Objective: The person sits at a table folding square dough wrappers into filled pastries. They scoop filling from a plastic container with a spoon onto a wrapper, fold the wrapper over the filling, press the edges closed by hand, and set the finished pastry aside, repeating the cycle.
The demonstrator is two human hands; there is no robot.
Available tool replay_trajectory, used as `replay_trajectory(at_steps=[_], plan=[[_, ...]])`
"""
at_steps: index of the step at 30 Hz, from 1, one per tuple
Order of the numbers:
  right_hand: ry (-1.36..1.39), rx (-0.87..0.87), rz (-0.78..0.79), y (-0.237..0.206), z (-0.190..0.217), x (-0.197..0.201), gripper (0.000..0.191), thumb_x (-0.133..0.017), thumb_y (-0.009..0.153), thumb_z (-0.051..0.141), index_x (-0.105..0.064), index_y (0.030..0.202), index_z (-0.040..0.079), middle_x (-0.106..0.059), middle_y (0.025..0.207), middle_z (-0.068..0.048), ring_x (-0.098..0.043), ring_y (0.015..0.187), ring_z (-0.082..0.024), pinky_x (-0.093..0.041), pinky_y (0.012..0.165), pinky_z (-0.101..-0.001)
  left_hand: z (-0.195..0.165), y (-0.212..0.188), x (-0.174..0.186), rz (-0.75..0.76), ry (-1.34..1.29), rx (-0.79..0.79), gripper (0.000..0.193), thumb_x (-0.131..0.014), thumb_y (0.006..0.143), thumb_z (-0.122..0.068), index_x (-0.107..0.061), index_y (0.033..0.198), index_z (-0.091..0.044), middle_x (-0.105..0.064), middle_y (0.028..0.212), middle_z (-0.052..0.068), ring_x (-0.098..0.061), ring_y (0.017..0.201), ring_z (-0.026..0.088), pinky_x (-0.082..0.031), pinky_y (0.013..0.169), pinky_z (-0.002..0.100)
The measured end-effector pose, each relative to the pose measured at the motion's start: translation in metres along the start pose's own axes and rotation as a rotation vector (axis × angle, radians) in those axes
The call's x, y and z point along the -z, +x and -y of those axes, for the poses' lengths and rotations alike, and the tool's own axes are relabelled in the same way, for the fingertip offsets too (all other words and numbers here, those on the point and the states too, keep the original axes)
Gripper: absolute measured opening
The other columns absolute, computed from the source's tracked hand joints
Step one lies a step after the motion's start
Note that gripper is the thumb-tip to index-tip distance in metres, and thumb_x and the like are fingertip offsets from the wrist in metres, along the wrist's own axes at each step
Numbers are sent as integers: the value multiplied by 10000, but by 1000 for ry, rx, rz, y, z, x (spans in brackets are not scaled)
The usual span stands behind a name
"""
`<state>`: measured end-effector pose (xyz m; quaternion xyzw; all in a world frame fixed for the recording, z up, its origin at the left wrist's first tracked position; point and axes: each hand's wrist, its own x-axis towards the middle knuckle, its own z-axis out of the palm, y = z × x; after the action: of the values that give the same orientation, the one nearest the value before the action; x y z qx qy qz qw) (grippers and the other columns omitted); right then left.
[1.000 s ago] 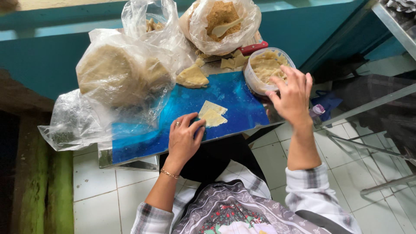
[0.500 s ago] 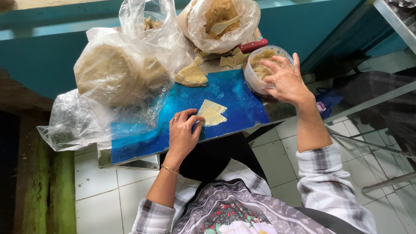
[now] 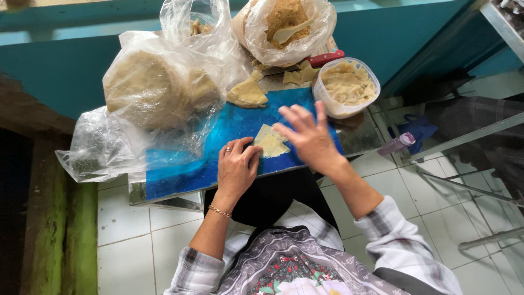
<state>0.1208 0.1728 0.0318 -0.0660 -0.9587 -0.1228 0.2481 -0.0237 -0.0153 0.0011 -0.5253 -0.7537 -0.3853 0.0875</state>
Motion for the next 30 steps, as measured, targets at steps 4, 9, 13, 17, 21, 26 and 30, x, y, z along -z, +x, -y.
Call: replay_trajectory(at_steps=[4, 9, 13, 17, 21, 26, 30], plan=[[-121, 216, 81, 0, 14, -19, 531, -614, 898, 198, -602, 1424, 271, -422, 1614, -70, -386, 1477, -301, -128, 1207, -694, 0, 0, 2, 6, -9, -15, 107, -723, 863, -128, -746, 967, -137, -696, 1187, 70, -627, 1128, 292, -442, 1001, 446], [-224, 273, 103, 1, -2, -30, 549, -592, 928, 231, -578, 1474, 278, -399, 1648, -59, -370, 1492, -321, -128, 1209, -691, 1, -3, -2, -17, -7, -20, 105, -732, 888, -136, -739, 991, -119, -691, 1203, 79, -625, 1126, 293, -441, 1006, 446], [-211, 223, 92, 29, -21, -37, 435, -599, 950, 226, -633, 1379, 288, -420, 1638, -56, -392, 1492, -317, -142, 1226, -681, 1, -3, -1, -12, -3, -29, 110, -728, 854, -125, -742, 963, -132, -692, 1184, 71, -630, 1126, 295, -440, 1008, 446], [139, 111, -12, 29, -9, -29, 376, -624, 934, 198, -688, 1296, 274, -451, 1590, -71, -426, 1459, -311, -167, 1234, -680, 0, -2, -1, -18, -14, -28, 108, -729, 862, -129, -745, 968, -136, -688, 1179, 73, -631, 1125, 294, -443, 1007, 443], [-83, 283, 13, 7, 15, -23, 361, -656, 913, 240, -707, 1270, 252, -487, 1584, -45, -443, 1442, -293, -167, 1219, -666, 2, -3, -3, -16, 5, -27, 101, -734, 880, -132, -731, 978, -107, -690, 1196, 73, -624, 1138, 298, -439, 1013, 450], [-146, 225, 5, 13, -3, -25, 318, -656, 944, 223, -725, 1254, 196, -512, 1569, -60, -461, 1426, -294, -197, 1232, -644, 3, -5, -4, -13, -8, -22, 123, -732, 852, -124, -741, 974, -127, -690, 1186, 77, -625, 1138, 293, -441, 1010, 448], [99, -66, -85, 17, -20, -14, 341, -651, 919, 94, -741, 1231, 196, -535, 1535, -61, -475, 1423, -281, -204, 1235, -639, 0, -2, 0, -10, -9, -12, 108, -729, 845, -117, -746, 948, -142, -700, 1178, 68, -628, 1132, 283, -444, 1006, 444]])
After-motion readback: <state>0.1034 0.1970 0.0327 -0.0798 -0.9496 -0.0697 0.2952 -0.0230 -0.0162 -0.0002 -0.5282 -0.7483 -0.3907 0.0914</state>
